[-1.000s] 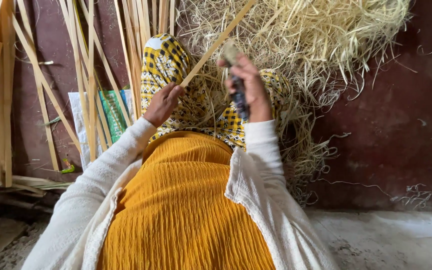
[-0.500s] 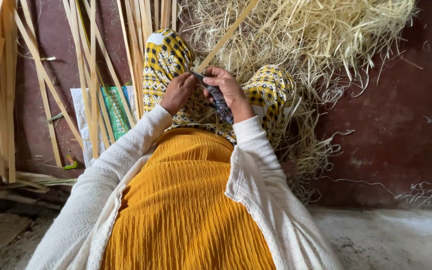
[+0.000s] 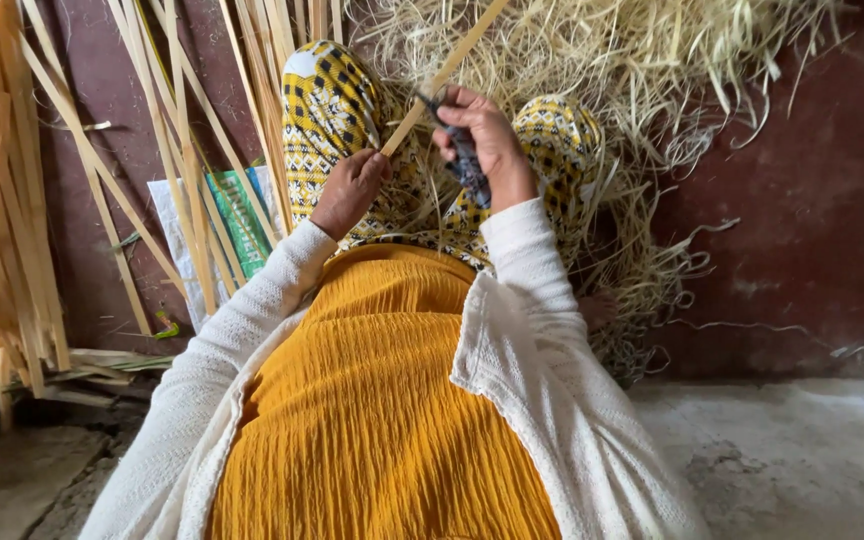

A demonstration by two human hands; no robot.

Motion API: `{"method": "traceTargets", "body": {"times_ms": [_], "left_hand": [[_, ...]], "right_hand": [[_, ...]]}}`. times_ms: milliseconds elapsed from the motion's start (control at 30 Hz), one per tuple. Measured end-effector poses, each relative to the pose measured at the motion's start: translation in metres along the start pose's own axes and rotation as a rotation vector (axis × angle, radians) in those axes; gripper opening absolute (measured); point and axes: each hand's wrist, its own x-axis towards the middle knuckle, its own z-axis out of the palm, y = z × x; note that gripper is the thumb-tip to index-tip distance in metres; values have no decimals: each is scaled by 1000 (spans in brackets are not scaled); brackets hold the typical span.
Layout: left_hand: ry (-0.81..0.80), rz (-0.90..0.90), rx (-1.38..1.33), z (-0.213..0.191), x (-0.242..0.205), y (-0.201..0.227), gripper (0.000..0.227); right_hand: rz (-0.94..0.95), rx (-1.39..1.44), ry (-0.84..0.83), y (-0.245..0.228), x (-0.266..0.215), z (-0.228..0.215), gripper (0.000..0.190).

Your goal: A person sitting on the floor uses a small knife to shave thin strips from a piece of bamboo to prepare it for weaving.

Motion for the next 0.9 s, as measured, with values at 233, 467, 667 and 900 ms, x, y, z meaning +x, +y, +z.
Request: {"method": "traceTargets", "body": {"times_ms": [233, 467, 667, 900], "left_hand": [[-3, 23, -66, -1, -17, -14, 33], [-34, -85, -87, -5, -41, -12, 35], [-11, -73, -42, -10, -54, -15, 35], [-23, -100, -23, -17, -75, -9, 35]], "right_hand": [[-3, 8, 67, -5, 3, -17, 11], [-60, -11, 63, -6, 10, -36, 13], [-77, 49, 90, -12, 13, -50, 12], [-73, 55, 159, -26, 9, -59, 13]]}}
